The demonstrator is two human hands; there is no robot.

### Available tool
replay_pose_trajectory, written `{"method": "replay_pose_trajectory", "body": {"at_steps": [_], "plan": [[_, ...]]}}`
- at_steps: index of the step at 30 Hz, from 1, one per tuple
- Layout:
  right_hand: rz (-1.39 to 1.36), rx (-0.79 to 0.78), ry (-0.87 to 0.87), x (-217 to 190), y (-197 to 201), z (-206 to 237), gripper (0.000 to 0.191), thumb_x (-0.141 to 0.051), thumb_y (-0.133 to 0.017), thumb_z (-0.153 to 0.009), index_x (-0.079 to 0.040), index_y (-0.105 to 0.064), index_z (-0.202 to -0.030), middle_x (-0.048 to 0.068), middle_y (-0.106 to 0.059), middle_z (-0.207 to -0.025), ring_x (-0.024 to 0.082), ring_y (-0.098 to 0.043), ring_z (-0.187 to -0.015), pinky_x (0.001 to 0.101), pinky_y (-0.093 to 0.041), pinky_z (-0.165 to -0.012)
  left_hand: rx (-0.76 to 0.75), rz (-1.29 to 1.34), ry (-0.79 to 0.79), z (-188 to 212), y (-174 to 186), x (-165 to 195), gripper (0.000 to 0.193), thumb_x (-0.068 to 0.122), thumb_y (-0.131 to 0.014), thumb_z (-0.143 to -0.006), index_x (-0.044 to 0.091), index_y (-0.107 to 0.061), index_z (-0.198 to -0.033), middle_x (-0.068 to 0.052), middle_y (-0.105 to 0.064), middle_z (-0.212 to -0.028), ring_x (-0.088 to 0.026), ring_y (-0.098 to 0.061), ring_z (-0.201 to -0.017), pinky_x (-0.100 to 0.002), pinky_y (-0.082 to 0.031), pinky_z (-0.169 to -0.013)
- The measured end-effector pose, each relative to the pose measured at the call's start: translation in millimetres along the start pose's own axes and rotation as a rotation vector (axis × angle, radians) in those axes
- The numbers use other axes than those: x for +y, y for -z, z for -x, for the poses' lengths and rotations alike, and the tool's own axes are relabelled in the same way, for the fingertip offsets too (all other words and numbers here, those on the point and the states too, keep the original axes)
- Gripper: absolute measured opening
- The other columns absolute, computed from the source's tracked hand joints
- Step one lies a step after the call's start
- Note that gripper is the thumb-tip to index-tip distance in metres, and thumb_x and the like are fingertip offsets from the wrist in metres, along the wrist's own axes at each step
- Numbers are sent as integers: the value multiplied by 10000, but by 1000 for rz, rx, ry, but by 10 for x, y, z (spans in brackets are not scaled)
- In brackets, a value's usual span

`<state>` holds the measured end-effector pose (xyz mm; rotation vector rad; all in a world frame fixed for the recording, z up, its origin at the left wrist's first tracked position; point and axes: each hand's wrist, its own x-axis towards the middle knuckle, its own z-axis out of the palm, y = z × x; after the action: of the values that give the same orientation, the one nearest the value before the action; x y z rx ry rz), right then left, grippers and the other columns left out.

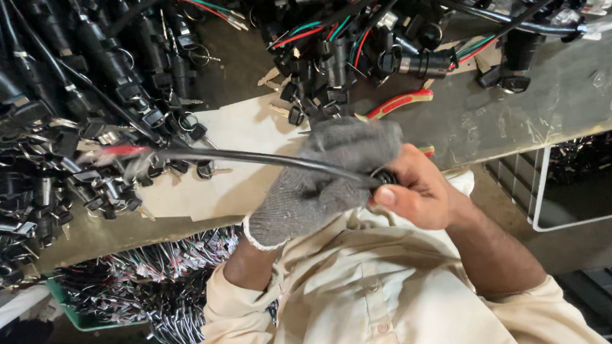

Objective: The person attaches a connector to the end of a black cable, threading the wires into the connector body and using pliers to crimp and secure it, then sets the finished cable aside and starts on the next one.

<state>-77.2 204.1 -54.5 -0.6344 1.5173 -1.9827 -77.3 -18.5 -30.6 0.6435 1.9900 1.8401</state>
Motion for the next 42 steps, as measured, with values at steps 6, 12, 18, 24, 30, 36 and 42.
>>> {"method": "replay_pose_trajectory", "body": {"at_steps": [6, 12, 18, 24, 30, 36, 42], "plan": [[-19, -75, 108, 15, -44, 94, 484, -320, -548, -1015, 61, -592, -1310, 150, -641, -1218, 253, -594, -1046, 383, -483, -928, -179, 180, -257, -147, 127, -23, 381, 323, -757, -974, 138, -702, -1302, -20, -713, -1259, -232, -647, -1246, -391, -422, -1157], [-176, -201, -108, 137, -57, 134, 535, -295, -644, -880, 41, -659, -1297, 123, -717, -1170, 209, -675, -1008, 358, -561, -909, -113, 224, -212, 15, 39, 114, 300, 248, -727, -964, 108, -704, -1228, -30, -713, -1224, -252, -636, -1187, -407, -425, -1127], [-271, 25, -27, 367, -80, 249, 832, -477, -756, -936, 65, -429, -1476, 158, -476, -1518, 245, -482, -1393, 387, -370, -1201, 120, 41, -184, -23, -95, 264, 221, 173, -697, -954, 78, -706, -1153, -41, -714, -1189, -272, -625, -1128, -424, -428, -1096], [-107, 616, 32, 571, -263, 284, 775, -524, -735, -975, -26, -339, -1417, 99, -456, -1202, 160, -455, -1050, 326, -377, -946, 269, 151, -63, -245, -210, 292, 236, 238, -637, -1045, 44, -593, -1172, -85, -645, -1222, -288, -610, -1216, -388, -458, -1057], [626, 399, 217, 125, -106, 59, 734, -602, -649, -1015, -108, -308, -1436, 166, -487, -1361, 242, -486, -1290, 459, -385, -1102, 294, 404, 57, -65, -158, 59, 451, 362, -525, -1133, 17, -495, -1421, -47, -599, -1309, -134, -593, -1190, -299, -499, -1094], [1561, 278, 22, -142, 50, -19, 661, -555, -741, -861, -59, -599, -1275, 168, -592, -1261, 364, -524, -1200, 519, -371, -987, 390, 495, 79, 202, -247, -88, 336, 199, -537, -1168, -21, -500, -1420, -68, -589, -1182, -96, -539, -969, -269, -503, -923], [1382, 338, -117, -59, 192, 65, 605, -503, -758, -948, -37, -590, -1296, 157, -580, -1186, 330, -526, -1127, 482, -354, -998, 362, 254, -14, 194, -214, 62, 265, 144, -536, -1166, 8, -503, -1390, -86, -607, -1253, -106, -585, -1065, -255, -521, -935]]}}
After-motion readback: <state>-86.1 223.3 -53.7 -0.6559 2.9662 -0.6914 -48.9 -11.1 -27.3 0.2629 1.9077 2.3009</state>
